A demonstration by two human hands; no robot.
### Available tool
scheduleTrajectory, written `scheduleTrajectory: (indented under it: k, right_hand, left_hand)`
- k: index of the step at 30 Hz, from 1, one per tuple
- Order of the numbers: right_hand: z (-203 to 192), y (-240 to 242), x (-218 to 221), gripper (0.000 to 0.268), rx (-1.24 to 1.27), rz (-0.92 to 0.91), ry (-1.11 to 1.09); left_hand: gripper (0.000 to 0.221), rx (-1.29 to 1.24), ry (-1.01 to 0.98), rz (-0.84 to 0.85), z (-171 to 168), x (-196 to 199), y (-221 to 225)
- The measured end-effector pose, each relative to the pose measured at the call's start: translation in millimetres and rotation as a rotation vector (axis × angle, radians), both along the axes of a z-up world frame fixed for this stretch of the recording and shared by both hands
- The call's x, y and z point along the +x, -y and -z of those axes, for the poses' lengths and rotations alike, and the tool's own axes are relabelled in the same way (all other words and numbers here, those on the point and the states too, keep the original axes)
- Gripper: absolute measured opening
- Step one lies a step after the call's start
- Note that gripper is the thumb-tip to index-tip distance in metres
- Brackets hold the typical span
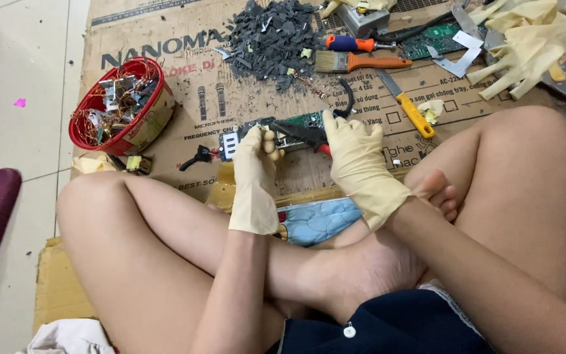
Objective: Using pliers to remove wires and electronic components from a circuit board while sitting on the floor.
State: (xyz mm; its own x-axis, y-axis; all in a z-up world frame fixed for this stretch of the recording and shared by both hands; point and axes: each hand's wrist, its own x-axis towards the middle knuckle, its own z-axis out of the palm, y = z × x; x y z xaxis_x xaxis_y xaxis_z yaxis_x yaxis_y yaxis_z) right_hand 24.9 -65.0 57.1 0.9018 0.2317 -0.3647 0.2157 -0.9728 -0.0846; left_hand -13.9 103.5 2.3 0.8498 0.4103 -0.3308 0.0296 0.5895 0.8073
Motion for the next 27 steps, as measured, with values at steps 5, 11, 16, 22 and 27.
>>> scheduleTrajectory:
  k: [5,11,16,22,27]
  right_hand:
    - [-10.7,0.8,-11.3,0.111,-0.005,-0.042,0.024]
    - [-10.2,6.0,-23.4,0.086,0.088,-0.105,0.152]
    - [-4.1,4.2,-24.3,0.086,0.154,-0.052,0.119]
    - [18.8,21.5,-25.9,0.069,0.268,-0.067,0.079]
    - [-11.5,15.5,-27.5,0.072,0.878,0.355,-0.198]
  left_hand:
    - [0.023,0.148,0.057,-0.022,30.5,15.2,-3.5]
    - [0.029,0.302,0.055,-0.027,19.7,10.8,2.9]
    - [0.026,0.3,0.068,-0.038,15.0,8.4,6.9]
    - [0.025,0.188,0.144,0.014,27.7,13.8,11.1]
    - [0.029,0.094,0.298,0.075,4.6,6.3,16.1]
